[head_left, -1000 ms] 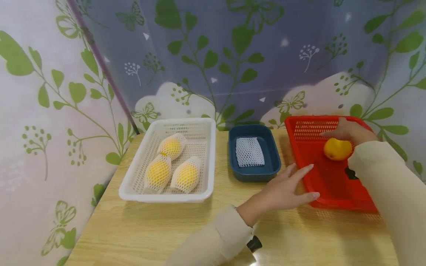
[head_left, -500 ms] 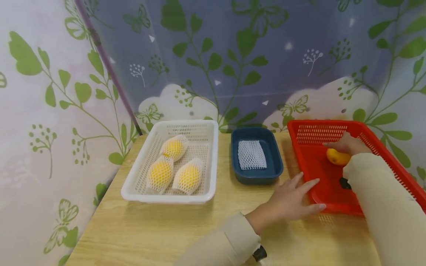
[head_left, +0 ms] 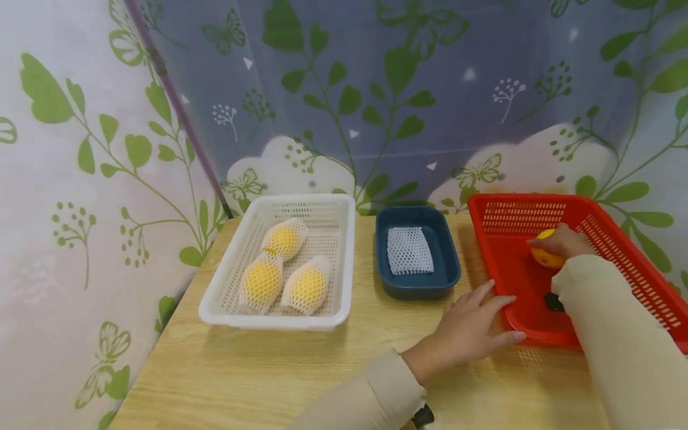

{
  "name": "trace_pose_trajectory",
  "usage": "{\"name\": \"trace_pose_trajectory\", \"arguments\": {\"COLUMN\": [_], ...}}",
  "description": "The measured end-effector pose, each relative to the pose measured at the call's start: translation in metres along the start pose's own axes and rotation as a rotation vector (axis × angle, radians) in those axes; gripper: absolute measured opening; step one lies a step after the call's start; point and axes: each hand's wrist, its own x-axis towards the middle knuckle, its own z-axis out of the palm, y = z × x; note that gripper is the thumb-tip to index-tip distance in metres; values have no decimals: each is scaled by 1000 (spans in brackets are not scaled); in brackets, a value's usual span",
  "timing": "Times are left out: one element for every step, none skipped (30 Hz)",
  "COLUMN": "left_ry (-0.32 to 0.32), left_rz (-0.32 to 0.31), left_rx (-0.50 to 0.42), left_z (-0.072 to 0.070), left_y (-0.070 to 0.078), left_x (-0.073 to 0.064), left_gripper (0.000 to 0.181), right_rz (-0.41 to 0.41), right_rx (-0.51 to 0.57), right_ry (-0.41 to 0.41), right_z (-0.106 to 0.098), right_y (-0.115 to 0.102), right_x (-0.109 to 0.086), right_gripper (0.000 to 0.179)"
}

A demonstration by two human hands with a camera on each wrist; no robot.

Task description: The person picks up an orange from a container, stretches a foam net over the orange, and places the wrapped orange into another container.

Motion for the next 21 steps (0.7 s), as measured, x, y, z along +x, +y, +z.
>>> {"name": "trace_pose_trajectory", "arguments": {"left_ry": [9, 16, 23, 30, 36, 40, 41, 38, 37, 34, 32, 28, 24, 22, 21, 20, 18, 16, 13, 12, 10], "left_rz": [1, 1, 2, 2, 2, 3, 1, -1, -2, -2, -2, -1, -2, -1, -1, -1, -1, -2, -2, -2, -3], "left_rx": [1, 3, 5, 6, 8, 10, 11, 10, 9, 8, 8, 6, 5, 4, 4, 4, 4, 4, 4, 4, 6], "left_z": [0, 0, 0, 0, 0, 0, 0, 0, 0, 0, 0, 0, 0, 0, 0, 0, -1, -2, -3, -3, -4], "left_y": [0, 0, 0, 0, 0, 0, 0, 1, 1, 1, 1, 2, 2, 2, 3, 3, 4, 4, 4, 5, 5], "left_x": [0, 0, 0, 1, 1, 1, 1, 1, 1, 1, 1, 1, 1, 1, 1, 1, 1, 1, 2, 1, 1], "left_gripper": [63, 63, 63, 63, 62, 62, 62, 62, 63, 63, 63, 63, 63, 63, 63, 63, 62, 62, 62, 62, 62], "right_rz": [-3, 2, -12, -17, -23, -34, -52, -84, -107, -117, -130, -143, -150, -144, -128, -126, -132, -139, -152, -168, -191], "right_rx": [-5, 9, -15, -21, -28, -50, -82, -138, -192, -219, -245, -276, -288, -277, -252, -258, -271, -287, -307, -323, -353], "right_ry": [8, 9, 9, 13, 14, 15, 19, 25, 34, 44, 48, 52, 53, 44, 29, 21, 16, 17, 21, 26, 38], "right_z": [0, 0, 0, 0, -1, -1, -2, -3, -4, -4, -5, -6, -7, -8, -10, -11, -13, -15, -16, -18, -19], "right_y": [0, 0, 0, 0, -1, -1, 0, 0, 1, 2, 3, 3, 4, 5, 5, 5, 5, 4, 3, 2, 0], "right_x": [0, 0, 1, 2, 2, 3, 3, 4, 4, 4, 4, 3, 2, 2, 1, 0, 0, 0, 1, 2, 2], "right_gripper": [115, 115, 113, 112, 111, 108, 105, 101, 96, 93, 90, 87, 87, 88, 91, 92, 95, 97, 99, 100, 101]}}
